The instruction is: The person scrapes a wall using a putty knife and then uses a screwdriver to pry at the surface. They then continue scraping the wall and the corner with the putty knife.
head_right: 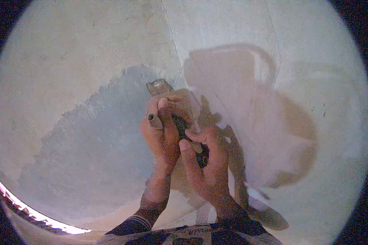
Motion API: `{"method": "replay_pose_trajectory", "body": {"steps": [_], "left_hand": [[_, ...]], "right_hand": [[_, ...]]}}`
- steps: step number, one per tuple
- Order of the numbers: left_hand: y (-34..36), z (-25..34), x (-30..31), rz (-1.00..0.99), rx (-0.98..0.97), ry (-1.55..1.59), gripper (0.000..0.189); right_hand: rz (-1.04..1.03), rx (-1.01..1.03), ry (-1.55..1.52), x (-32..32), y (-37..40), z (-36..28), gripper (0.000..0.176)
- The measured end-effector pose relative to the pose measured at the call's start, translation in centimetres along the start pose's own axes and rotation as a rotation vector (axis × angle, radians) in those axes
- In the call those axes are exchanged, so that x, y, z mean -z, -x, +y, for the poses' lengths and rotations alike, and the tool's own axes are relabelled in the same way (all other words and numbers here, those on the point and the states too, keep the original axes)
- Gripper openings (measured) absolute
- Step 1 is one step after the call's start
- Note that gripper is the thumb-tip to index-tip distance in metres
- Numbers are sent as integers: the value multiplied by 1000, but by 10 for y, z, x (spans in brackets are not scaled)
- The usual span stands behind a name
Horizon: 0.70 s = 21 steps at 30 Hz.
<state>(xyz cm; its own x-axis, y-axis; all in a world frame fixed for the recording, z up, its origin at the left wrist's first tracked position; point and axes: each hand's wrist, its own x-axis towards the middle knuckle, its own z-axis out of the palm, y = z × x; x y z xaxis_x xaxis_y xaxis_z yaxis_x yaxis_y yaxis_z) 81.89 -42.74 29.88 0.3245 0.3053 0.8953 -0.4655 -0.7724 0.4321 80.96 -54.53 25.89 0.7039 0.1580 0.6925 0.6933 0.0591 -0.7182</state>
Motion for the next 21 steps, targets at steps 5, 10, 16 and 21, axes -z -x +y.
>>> {"method": "replay_pose_trajectory", "body": {"steps": [5,10,16,21], "left_hand": [[-6,0,-2,-36,76,144,21],[-17,-20,-8,40,-24,79,20],[-2,-18,-1,1,-3,130,22],[-7,-15,-2,-8,-103,121,20]], "right_hand": [[83,59,46,-7,-8,-6,23],[36,-2,13,-11,-22,-6,25],[28,-22,-53,-11,-7,9,24],[49,-13,-57,-10,-8,-3,25]]}}
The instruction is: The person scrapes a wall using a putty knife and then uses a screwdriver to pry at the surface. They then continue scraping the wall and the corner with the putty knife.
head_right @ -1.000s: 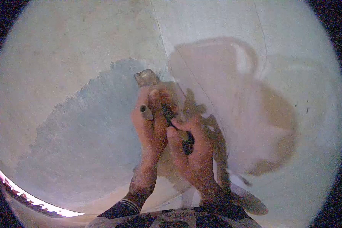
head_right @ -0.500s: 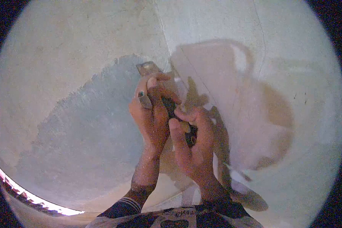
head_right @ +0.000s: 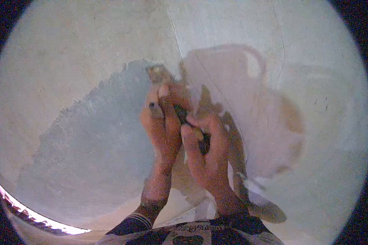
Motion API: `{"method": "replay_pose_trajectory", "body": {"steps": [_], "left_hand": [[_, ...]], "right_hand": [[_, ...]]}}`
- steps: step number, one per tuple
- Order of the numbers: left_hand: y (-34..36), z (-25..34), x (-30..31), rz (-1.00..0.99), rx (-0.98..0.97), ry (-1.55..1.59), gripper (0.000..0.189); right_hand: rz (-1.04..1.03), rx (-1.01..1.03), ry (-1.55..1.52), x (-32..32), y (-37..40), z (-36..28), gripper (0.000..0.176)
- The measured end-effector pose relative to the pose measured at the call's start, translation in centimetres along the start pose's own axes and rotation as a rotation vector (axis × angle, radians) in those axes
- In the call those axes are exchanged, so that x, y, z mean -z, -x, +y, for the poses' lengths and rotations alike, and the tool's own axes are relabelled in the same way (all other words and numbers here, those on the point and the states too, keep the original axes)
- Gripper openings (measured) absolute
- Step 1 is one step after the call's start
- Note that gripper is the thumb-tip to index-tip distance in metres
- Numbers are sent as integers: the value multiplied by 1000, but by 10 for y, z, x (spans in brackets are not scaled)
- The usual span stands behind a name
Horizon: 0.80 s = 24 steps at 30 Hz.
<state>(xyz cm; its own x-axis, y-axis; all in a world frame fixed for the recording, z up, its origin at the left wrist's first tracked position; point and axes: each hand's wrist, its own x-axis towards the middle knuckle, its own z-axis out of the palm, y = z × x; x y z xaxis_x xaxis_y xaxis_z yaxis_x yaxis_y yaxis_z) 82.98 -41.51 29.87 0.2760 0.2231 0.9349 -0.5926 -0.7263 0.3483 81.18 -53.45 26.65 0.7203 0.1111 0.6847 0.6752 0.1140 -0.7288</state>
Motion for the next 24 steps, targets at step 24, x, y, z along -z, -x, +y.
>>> {"method": "replay_pose_trajectory", "body": {"steps": [24], "left_hand": [[19,21,-4,-47,218,101,15]], "right_hand": [[-48,44,38,20,7,4,22]]}}
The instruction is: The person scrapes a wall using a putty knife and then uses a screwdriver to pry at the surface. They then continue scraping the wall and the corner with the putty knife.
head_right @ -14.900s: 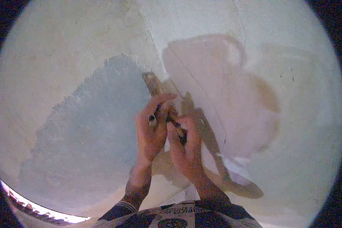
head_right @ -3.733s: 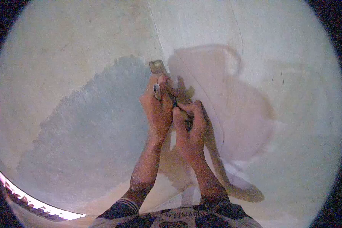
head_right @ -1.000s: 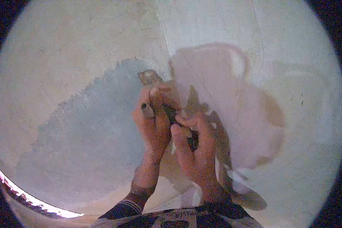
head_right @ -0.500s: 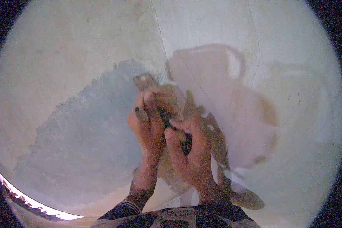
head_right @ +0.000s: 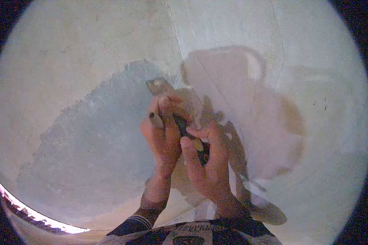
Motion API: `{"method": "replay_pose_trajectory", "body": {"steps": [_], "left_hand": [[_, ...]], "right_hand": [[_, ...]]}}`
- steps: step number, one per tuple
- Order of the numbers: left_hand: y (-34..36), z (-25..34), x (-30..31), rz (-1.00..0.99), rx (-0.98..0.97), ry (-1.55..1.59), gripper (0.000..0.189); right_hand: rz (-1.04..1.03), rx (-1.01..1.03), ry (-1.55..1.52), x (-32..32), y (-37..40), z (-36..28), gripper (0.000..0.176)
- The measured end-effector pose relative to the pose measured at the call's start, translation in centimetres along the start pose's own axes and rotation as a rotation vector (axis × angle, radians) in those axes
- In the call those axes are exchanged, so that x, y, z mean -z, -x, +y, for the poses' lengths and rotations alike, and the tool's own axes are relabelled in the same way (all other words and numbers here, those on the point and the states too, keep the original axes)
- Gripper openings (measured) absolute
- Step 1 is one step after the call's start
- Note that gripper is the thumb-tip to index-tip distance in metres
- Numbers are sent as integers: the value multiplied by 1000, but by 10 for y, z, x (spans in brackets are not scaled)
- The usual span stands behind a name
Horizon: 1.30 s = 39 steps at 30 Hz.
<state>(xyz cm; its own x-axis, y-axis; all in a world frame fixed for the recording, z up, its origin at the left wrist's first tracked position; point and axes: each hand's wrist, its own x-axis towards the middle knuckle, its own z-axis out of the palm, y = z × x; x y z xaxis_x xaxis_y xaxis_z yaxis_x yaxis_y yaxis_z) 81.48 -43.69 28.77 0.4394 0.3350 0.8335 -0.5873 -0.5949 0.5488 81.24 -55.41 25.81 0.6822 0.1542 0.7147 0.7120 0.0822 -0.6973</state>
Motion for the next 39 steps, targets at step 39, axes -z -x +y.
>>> {"method": "replay_pose_trajectory", "body": {"steps": [39], "left_hand": [[-45,-26,16,-64,-156,-178,27]], "right_hand": [[117,65,-13,-42,-18,8,30]]}}
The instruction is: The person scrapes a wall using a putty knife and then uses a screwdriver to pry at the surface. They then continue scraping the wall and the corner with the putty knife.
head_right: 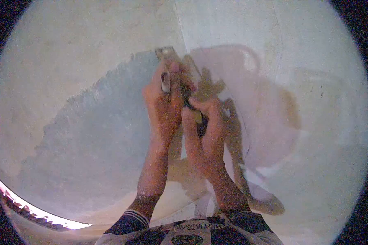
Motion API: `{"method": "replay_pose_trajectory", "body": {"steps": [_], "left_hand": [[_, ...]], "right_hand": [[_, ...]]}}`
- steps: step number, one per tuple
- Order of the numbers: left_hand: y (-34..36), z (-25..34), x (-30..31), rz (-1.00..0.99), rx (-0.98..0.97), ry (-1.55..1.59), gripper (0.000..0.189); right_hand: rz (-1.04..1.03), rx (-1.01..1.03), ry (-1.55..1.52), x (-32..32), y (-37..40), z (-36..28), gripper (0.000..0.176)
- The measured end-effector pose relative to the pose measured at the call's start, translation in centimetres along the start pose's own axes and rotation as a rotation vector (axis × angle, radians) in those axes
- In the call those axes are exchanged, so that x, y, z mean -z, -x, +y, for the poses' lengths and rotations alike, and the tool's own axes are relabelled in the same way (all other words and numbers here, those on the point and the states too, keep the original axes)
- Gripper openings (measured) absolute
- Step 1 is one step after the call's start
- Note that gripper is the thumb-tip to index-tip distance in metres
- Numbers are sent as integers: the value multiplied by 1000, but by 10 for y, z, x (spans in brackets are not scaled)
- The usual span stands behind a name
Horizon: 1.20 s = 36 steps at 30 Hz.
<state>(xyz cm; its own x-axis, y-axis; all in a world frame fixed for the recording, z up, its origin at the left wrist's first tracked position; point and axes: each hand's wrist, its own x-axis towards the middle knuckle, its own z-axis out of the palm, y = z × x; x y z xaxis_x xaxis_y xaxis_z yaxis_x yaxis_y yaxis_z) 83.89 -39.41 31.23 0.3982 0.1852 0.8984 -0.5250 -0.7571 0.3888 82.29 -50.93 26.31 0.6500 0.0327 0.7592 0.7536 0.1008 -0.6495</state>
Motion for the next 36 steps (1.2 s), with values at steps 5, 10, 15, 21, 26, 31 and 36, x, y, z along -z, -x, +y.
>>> {"method": "replay_pose_trajectory", "body": {"steps": [5,10,15,21,26,31,36], "left_hand": [[36,3,10,-58,146,6,24],[99,-14,37,-175,225,117,23],[112,11,57,-69,279,163,31],[123,50,31,-207,170,92,41],[147,59,20,-231,127,58,62],[160,57,22,-272,195,36,50],[168,44,14,-357,226,96,52]], "right_hand": [[-79,-116,-38,7,36,12,32],[-234,-330,-164,21,79,28,38],[-247,-136,-217,12,84,28,44],[-361,-217,-337,68,78,30,48],[-411,-286,-208,87,75,27,47],[-567,-530,-217,92,77,15,47],[-469,-507,-317,82,119,41,51]]}}
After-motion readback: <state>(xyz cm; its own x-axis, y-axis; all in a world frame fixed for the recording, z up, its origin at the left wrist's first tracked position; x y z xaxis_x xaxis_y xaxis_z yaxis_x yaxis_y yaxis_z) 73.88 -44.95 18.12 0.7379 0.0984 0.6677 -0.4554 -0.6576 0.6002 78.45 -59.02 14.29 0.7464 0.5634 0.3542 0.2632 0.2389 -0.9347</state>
